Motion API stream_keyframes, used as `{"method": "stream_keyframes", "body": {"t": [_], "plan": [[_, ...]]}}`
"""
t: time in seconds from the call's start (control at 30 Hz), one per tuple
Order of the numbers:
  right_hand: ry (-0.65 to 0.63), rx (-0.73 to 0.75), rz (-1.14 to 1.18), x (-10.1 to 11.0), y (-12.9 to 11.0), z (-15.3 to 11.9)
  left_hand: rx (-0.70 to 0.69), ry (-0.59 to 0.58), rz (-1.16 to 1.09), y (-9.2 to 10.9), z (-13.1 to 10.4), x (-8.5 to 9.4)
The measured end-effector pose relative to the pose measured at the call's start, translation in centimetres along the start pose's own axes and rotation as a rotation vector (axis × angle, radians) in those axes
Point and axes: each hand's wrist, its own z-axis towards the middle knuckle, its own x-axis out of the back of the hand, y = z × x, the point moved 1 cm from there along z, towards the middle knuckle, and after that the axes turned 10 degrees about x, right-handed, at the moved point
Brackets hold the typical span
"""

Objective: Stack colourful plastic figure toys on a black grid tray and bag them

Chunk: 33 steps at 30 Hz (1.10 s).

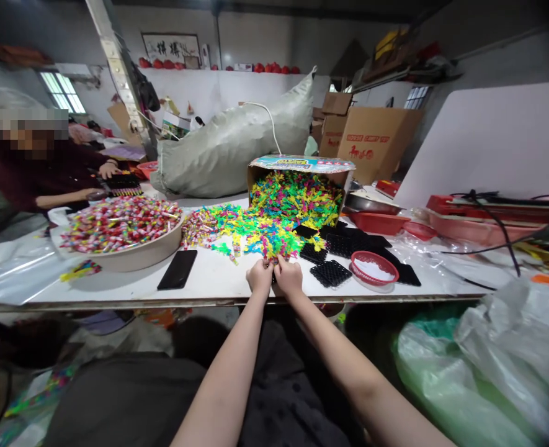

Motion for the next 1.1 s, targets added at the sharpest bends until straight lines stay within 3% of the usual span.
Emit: {"method": "stream_keyframes", "body": {"t": [0.37, 0.63, 0.83, 1.1], "plan": [[0.100, 0.035, 0.082, 0.1, 0.5, 0.5, 0.026, -0.023, -0.053, 0.0, 0.1, 0.1], [0.311, 0.029, 0.003, 5.7, 0.7, 3.7, 0.024, -0.008, -0.029, 0.0, 0.0, 0.0], [0.143, 0.136, -0.098, 6.6, 0.9, 6.3, 0.016, -0.008, -0.031, -0.3, 0.2, -0.1], [0.017, 0.220, -0.121, 6.6, 1.4, 6.9, 0.018, -0.021, -0.044, -0.3, 0.1, -0.2]]}}
